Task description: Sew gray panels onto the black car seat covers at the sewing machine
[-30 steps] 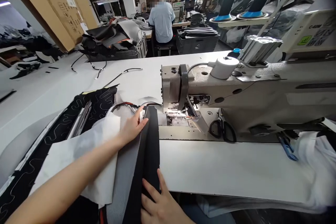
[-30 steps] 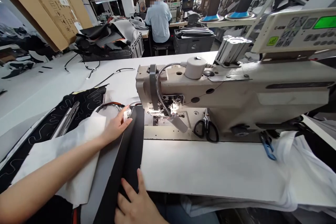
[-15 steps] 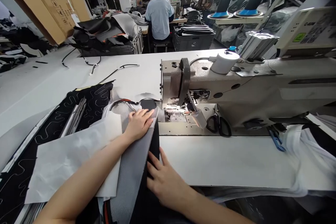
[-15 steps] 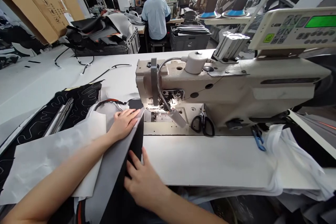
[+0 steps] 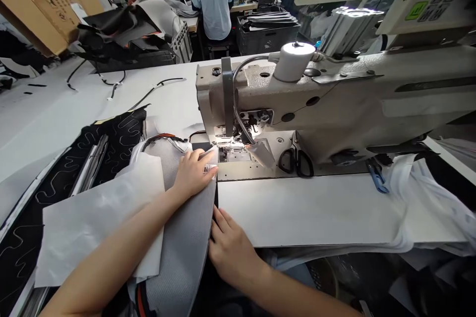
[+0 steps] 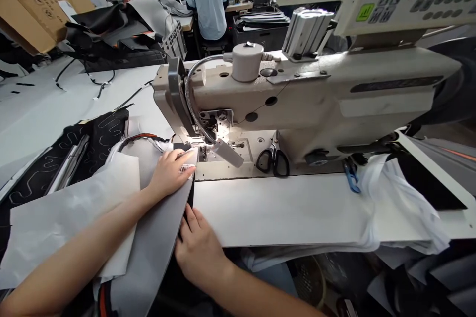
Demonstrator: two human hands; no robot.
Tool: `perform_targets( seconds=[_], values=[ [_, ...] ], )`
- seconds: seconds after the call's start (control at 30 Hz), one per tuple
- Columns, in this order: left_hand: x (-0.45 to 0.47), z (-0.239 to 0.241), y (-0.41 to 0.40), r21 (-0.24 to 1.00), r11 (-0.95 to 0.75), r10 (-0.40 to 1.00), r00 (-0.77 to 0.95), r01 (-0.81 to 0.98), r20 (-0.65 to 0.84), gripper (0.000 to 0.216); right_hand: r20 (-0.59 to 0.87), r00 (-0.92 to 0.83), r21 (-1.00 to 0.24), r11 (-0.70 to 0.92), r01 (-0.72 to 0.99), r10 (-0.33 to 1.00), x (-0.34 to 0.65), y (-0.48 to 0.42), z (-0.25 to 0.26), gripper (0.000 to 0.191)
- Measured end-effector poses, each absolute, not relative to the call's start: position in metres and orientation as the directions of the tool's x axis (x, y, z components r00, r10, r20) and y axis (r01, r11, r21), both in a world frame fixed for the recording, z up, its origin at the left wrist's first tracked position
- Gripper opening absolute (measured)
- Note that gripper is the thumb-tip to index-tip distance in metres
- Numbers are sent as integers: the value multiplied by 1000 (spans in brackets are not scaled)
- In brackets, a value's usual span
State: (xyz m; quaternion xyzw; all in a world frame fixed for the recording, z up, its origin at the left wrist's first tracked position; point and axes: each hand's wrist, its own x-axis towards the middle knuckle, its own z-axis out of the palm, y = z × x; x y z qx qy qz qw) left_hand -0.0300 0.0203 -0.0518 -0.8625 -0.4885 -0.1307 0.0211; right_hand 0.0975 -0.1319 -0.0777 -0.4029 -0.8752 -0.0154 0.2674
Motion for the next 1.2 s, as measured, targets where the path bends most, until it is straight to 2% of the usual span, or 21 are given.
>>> perform_targets(
  seconds=[0.17, 0.3, 0.5, 0.67, 0.83, 1.2],
  values=[
    [-21, -56, 9, 179, -599, 785, 528, 781, 323, 40, 569, -385, -238, 594, 768, 726, 89, -158, -92, 35],
    [-19, -56, 4, 203, -623, 771, 549, 755, 323, 37, 579, -393, -245, 612, 752, 715, 92, -159, -97, 39],
    [-26, -58, 4, 200, -610, 783, 543, 767, 305, 37, 576, -353, -273, 581, 767, 737, 91, -158, -95, 35],
    [-22, -63, 9, 310, -603, 793, 506, 736, 341, 32, 542, -396, -256, 595, 762, 741, 96, -165, -90, 37],
    [-18, -66, 14, 356, -567, 816, 448, 743, 365, 28, 545, -393, -268, 598, 756, 741, 101, -169, -93, 34],
    [-13, -65, 18, 375, -574, 814, 456, 728, 360, 28, 604, -362, -315, 630, 710, 710, 100, -168, -99, 30]
  ],
)
